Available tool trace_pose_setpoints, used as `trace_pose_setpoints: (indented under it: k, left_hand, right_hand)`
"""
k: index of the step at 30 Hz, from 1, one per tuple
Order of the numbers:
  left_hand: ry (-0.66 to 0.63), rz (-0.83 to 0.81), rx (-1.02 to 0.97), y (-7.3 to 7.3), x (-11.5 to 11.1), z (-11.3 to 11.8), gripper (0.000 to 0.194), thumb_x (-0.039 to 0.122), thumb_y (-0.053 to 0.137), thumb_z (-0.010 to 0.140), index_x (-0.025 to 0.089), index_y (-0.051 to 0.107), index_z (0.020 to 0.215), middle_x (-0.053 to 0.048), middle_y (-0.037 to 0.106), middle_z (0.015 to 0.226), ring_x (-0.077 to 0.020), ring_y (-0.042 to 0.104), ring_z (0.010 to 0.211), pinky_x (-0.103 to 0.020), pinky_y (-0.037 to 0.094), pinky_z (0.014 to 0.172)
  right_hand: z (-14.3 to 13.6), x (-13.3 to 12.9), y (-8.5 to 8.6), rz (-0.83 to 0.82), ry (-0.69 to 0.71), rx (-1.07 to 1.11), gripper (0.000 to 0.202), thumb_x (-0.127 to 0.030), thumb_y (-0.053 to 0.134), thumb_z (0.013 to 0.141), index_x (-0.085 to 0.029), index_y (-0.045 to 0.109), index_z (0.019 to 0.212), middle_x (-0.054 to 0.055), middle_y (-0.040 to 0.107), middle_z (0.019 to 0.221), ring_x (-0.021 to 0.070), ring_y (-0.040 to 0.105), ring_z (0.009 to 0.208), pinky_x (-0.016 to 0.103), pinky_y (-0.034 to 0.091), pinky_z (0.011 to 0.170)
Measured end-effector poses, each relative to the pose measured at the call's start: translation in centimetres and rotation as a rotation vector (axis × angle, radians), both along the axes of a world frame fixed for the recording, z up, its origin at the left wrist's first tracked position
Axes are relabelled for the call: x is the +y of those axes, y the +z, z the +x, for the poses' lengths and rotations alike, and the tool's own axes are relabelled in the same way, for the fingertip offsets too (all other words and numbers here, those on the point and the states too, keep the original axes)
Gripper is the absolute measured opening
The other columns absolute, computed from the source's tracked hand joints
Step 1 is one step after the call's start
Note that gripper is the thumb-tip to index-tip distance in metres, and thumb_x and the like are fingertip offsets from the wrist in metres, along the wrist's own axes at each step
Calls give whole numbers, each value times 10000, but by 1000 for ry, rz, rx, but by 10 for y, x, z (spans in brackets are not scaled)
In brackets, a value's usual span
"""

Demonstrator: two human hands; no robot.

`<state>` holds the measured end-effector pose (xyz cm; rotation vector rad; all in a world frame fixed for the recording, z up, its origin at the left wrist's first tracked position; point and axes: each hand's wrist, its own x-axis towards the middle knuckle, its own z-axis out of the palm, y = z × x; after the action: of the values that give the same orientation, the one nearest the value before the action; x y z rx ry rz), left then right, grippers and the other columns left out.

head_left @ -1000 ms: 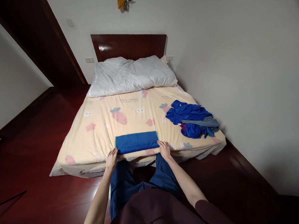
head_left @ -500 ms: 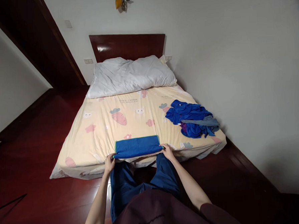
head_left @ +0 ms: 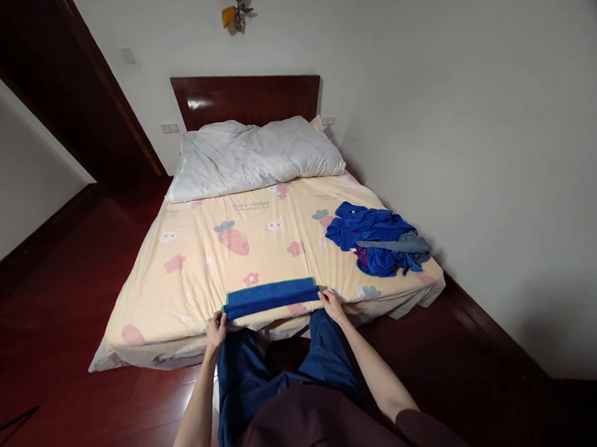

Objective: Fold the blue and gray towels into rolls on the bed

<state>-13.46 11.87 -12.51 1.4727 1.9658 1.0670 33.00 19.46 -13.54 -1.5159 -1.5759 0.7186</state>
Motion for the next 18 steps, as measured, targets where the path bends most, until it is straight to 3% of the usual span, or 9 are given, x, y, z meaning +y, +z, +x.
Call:
trace_pose_setpoints:
  k: [6, 12, 18]
  left_hand:
    - [51, 13, -184, -6, 2, -2, 569, 689, 531, 771, 190, 600, 1036, -93, 723, 838, -268, 689, 804, -405, 546, 757]
    - [81, 24, -370, -3, 0, 3, 561, 690, 588, 754, 208, 533, 1036, 9, 613, 716, -167, 579, 584, -278, 457, 535]
    - [59, -2, -413, 2, -1, 3, 557, 686, 601, 753, 220, 524, 1050, 5, 631, 749, -164, 593, 612, -265, 459, 548]
  right_hand:
    - [1, -1, 1, -14, -1, -5, 587, -763, 411, 859, -230, 568, 670, 62, 585, 819, 226, 599, 782, 372, 508, 801]
    - [1, 0, 3, -21, -6, -6, 637, -820, 409, 819, -231, 546, 620, 75, 591, 807, 239, 610, 794, 387, 509, 820]
    - [0, 0, 6, -26, -7, -19, 640, -820, 426, 803, -231, 561, 592, 79, 607, 794, 238, 611, 781, 381, 514, 804]
